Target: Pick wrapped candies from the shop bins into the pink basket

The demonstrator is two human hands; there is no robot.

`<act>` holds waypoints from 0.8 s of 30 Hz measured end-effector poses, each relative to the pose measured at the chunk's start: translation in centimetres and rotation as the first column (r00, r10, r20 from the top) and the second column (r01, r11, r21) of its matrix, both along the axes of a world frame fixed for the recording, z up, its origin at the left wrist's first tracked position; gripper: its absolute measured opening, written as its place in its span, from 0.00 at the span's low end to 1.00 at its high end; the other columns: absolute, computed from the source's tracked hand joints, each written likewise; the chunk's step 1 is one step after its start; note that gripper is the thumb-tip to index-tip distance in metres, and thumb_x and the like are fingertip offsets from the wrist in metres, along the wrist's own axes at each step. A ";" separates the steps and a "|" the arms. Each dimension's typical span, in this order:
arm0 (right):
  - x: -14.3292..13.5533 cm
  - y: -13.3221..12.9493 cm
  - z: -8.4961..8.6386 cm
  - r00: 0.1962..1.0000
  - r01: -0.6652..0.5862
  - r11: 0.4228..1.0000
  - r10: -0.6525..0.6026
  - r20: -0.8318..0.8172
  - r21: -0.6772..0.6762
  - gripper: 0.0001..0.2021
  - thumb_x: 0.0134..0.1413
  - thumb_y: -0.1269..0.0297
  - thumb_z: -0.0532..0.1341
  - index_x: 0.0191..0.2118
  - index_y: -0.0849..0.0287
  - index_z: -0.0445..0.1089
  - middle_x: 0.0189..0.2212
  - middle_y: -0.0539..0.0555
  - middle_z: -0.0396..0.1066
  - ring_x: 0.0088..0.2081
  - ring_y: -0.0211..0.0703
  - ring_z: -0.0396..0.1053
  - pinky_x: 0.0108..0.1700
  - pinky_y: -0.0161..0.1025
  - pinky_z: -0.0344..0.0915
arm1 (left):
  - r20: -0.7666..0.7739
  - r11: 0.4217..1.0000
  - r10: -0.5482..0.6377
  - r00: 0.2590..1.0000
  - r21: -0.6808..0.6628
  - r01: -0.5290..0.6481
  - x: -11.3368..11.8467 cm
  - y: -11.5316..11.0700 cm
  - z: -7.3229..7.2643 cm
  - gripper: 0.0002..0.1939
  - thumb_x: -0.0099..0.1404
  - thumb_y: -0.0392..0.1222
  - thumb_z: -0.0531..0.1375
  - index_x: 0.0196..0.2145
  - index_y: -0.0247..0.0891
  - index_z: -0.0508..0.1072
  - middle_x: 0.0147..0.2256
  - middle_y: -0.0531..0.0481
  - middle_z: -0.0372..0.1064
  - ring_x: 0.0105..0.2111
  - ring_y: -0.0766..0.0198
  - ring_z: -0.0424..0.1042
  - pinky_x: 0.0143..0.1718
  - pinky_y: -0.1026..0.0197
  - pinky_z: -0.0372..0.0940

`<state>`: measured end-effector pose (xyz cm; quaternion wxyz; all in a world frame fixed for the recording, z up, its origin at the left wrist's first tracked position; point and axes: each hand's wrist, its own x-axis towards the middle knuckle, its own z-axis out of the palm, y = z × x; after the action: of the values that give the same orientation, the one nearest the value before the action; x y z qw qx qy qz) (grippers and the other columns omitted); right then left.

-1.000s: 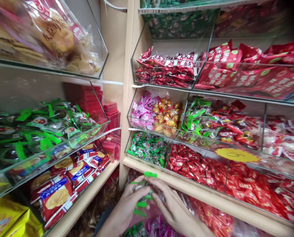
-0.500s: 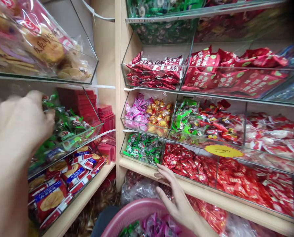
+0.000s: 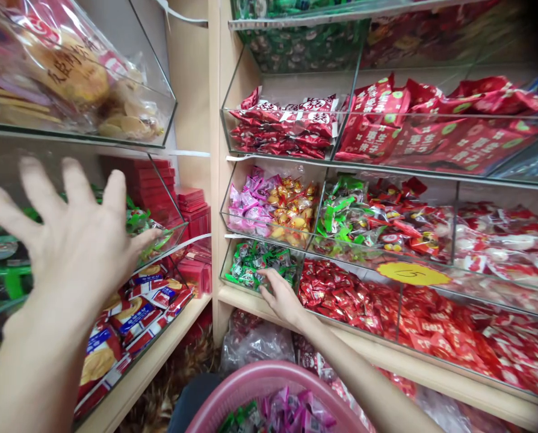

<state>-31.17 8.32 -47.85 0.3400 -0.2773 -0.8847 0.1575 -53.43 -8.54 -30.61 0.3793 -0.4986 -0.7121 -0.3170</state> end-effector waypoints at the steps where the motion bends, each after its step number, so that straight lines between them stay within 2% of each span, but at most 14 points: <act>1: -1.0 1.1 0.0 0.997 0.033 0.999 -0.034 0.071 0.013 0.16 0.55 0.72 0.52 0.51 0.57 0.58 0.45 0.56 0.63 0.47 0.41 0.62 0.50 0.40 0.59 | -0.013 1.000 0.024 1.000 0.011 -0.024 0.5 0.0 0.0 0.33 0.62 0.57 0.49 0.55 0.27 0.56 0.62 0.33 0.34 0.60 0.34 0.28 0.51 0.31 0.25; 3: -2.8 2.9 -0.1 0.979 0.078 0.996 -0.083 0.187 0.033 0.16 0.54 0.72 0.53 0.50 0.58 0.59 0.47 0.56 0.63 0.49 0.41 0.60 0.51 0.40 0.57 | -0.033 0.998 0.051 0.998 0.030 -0.050 1.3 0.1 -0.1 0.31 0.61 0.56 0.51 0.53 0.28 0.60 0.62 0.34 0.39 0.60 0.36 0.31 0.54 0.33 0.25; 6: -5.0 4.7 -0.3 0.958 0.110 0.994 -0.111 0.263 0.019 0.17 0.52 0.71 0.57 0.49 0.58 0.60 0.47 0.57 0.64 0.48 0.44 0.61 0.48 0.39 0.59 | -0.057 0.997 0.044 0.997 0.064 -0.040 2.0 0.1 -0.4 0.28 0.63 0.53 0.51 0.55 0.30 0.58 0.63 0.35 0.36 0.61 0.40 0.29 0.54 0.35 0.25; 9: -6.2 5.5 -0.4 0.931 0.163 0.987 -0.155 0.330 0.002 0.16 0.49 0.68 0.61 0.46 0.59 0.63 0.43 0.58 0.67 0.47 0.49 0.62 0.44 0.41 0.60 | -0.098 0.998 -0.018 0.995 0.063 0.025 2.9 0.4 -1.2 0.27 0.62 0.50 0.54 0.55 0.33 0.58 0.63 0.37 0.36 0.61 0.43 0.30 0.56 0.37 0.26; 11: -6.6 5.7 -0.4 0.915 0.190 0.982 -0.178 0.361 0.001 0.15 0.47 0.67 0.62 0.44 0.58 0.64 0.41 0.58 0.68 0.47 0.50 0.62 0.44 0.42 0.60 | -0.145 0.994 -0.099 0.984 0.040 0.106 3.6 0.9 -2.2 0.25 0.60 0.48 0.56 0.53 0.35 0.62 0.62 0.38 0.39 0.61 0.44 0.33 0.57 0.39 0.30; 14: -6.5 5.8 -0.6 0.909 0.204 0.979 -0.189 0.373 -0.002 0.17 0.47 0.65 0.63 0.45 0.57 0.64 0.42 0.57 0.67 0.47 0.49 0.61 0.46 0.42 0.58 | -0.173 0.960 -0.274 0.946 0.003 0.279 4.6 2.2 -4.9 0.19 0.60 0.44 0.56 0.49 0.37 0.67 0.60 0.40 0.47 0.61 0.46 0.39 0.57 0.42 0.36; 17: -6.1 5.9 -0.7 0.924 0.201 0.979 -0.185 0.335 -0.013 0.22 0.45 0.64 0.63 0.48 0.58 0.63 0.45 0.59 0.64 0.48 0.49 0.59 0.47 0.42 0.56 | -0.080 0.895 -0.444 0.893 -0.078 0.438 5.1 3.8 -8.5 0.15 0.60 0.41 0.54 0.45 0.39 0.69 0.58 0.41 0.53 0.60 0.48 0.44 0.57 0.43 0.41; 21: -5.4 5.8 -0.7 0.960 0.197 0.979 -0.180 0.214 -0.059 0.17 0.44 0.67 0.63 0.44 0.58 0.67 0.42 0.58 0.63 0.46 0.49 0.59 0.46 0.43 0.56 | 0.128 0.843 -0.499 0.857 -0.158 0.514 5.0 5.9 -13.5 0.13 0.62 0.41 0.52 0.42 0.40 0.71 0.53 0.42 0.61 0.55 0.51 0.53 0.52 0.45 0.52; 24: -4.9 5.6 -0.6 0.983 0.176 0.975 -0.166 0.083 -0.132 0.13 0.43 0.66 0.63 0.39 0.57 0.68 0.37 0.54 0.64 0.41 0.45 0.61 0.43 0.40 0.57 | 0.325 0.800 -0.498 0.804 -0.185 0.571 4.7 7.2 -16.4 0.12 0.62 0.42 0.51 0.40 0.41 0.72 0.50 0.44 0.64 0.51 0.53 0.58 0.51 0.46 0.54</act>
<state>-36.10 13.93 -48.45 0.3004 -0.3809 -0.8560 0.1788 -48.74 -1.35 -47.00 0.1039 -0.6819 -0.6208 -0.3727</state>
